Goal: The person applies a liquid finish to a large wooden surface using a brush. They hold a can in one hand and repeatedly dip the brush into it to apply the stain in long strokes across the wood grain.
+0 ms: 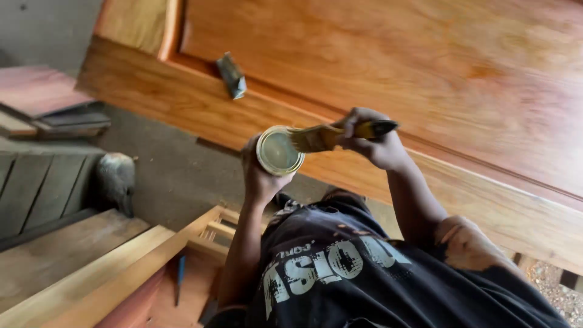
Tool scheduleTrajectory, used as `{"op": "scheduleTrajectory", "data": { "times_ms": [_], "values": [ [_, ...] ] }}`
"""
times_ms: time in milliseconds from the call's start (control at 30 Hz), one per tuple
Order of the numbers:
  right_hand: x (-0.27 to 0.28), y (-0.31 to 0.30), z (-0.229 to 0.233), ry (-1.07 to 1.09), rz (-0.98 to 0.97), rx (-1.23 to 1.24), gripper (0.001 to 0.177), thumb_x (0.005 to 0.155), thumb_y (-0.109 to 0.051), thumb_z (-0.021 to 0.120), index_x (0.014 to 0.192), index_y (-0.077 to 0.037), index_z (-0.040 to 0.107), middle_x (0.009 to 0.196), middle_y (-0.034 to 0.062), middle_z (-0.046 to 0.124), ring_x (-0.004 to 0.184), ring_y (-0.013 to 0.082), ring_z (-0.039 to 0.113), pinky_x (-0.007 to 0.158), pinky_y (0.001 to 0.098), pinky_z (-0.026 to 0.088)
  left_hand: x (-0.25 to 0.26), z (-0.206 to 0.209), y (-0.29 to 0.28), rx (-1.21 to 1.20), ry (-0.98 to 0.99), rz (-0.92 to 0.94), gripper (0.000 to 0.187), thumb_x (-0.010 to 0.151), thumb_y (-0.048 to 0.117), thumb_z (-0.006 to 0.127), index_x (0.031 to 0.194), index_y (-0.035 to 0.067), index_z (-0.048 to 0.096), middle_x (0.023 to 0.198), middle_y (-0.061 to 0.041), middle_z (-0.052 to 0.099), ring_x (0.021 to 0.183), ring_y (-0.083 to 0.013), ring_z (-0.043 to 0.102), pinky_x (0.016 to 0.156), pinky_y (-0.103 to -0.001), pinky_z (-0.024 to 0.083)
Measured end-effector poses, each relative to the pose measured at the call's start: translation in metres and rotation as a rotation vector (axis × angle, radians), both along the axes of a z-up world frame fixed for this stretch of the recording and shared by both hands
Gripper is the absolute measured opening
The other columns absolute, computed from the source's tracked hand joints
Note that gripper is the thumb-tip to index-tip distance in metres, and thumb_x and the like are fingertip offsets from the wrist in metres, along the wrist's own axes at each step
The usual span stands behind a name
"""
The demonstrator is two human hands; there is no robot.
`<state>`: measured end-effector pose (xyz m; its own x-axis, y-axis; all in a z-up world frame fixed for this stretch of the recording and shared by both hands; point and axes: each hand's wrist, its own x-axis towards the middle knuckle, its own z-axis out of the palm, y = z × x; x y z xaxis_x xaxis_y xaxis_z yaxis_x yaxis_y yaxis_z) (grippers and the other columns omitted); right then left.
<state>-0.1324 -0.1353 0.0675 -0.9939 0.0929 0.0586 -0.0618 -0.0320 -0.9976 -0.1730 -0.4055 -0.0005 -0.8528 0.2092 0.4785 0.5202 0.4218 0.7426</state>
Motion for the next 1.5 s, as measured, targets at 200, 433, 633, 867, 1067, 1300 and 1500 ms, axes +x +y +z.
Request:
{"op": "scheduleTrajectory", "data": {
  "times_ms": [200,433,633,867,1067,1300,1500],
  "values": [
    [-0.074,-0.136,0.015,-0.108,0.258,0.739,0.022,0.081,-0.028,0.079,0.094,-0.014,0.069,0.075,0.0188,0.073,0.076,0.0511,0.070,0.074,0.0592,0.057,-0.054,-0.010,-0.041,-0.096,0.131,0.083,0.095,0.046,0.024,0.087,0.134,0.004,0.057,0.124,-0.014,0.063,0.116,-0.0362,0.064,0.096,-0.054,0.054],
    [-0.144,-0.157,0.000,-0.177,0.083,0.536,0.018,0.080,-0.022,0.079,0.095,-0.024,0.069,0.081,0.0065,0.075,0.077,0.0374,0.074,0.070,0.0451,0.058,-0.129,-0.025,-0.072,-0.141,0.097,0.001,0.103,0.040,0.022,0.089,0.135,0.002,0.054,0.126,-0.017,0.062,0.118,-0.0396,0.061,0.098,-0.057,0.052],
    [-0.211,-0.156,-0.045,-0.185,-0.084,-0.028,0.021,0.081,-0.004,0.081,0.098,-0.009,0.071,0.077,0.0067,0.073,0.068,0.0140,0.071,0.063,0.0268,0.062,-0.210,-0.025,-0.078,-0.111,-0.087,-0.098,0.114,0.036,0.016,0.092,0.142,0.005,0.049,0.136,-0.018,0.057,0.128,-0.0411,0.055,0.109,-0.064,0.042],
    [-0.270,-0.138,-0.047,-0.297,-0.292,-0.334,0.024,0.084,0.000,0.081,0.099,-0.001,0.062,0.079,0.0140,0.072,0.074,0.0222,0.076,0.066,0.0339,0.067,-0.300,-0.024,-0.074,-0.087,-0.111,-0.169,0.114,0.034,0.010,0.090,0.141,0.003,0.052,0.137,-0.020,0.057,0.129,-0.0414,0.054,0.118,-0.057,0.036],
    [-0.280,-0.131,-0.046,-0.276,-0.390,-0.405,0.021,0.088,0.000,0.076,0.097,0.000,0.058,0.082,0.0167,0.071,0.074,0.0241,0.076,0.062,0.0323,0.066,-0.340,-0.028,-0.070,-0.045,-0.059,-0.249,0.111,0.034,0.014,0.092,0.138,0.001,0.055,0.135,-0.019,0.058,0.128,-0.0393,0.056,0.117,-0.055,0.038],
    [-0.295,-0.153,-0.049,-0.331,-0.569,-0.201,0.023,0.089,-0.004,0.079,0.098,-0.001,0.058,0.092,0.0210,0.073,0.078,0.0253,0.076,0.065,0.0331,0.066,-0.381,-0.037,-0.085,0.001,-0.032,-0.444,0.108,0.040,0.015,0.096,0.138,-0.001,0.054,0.135,-0.021,0.057,0.126,-0.0420,0.056,0.113,-0.056,0.041],
    [-0.305,-0.217,-0.036,-0.260,-0.779,-0.046,0.019,0.089,-0.006,0.079,0.097,-0.003,0.061,0.090,0.0199,0.070,0.074,0.0206,0.071,0.066,0.0315,0.064,-0.431,-0.054,-0.132,-0.033,0.135,-0.585,0.108,0.035,0.013,0.097,0.134,-0.002,0.057,0.130,-0.023,0.058,0.121,-0.0439,0.057,0.108,-0.058,0.043]
  ]
}}
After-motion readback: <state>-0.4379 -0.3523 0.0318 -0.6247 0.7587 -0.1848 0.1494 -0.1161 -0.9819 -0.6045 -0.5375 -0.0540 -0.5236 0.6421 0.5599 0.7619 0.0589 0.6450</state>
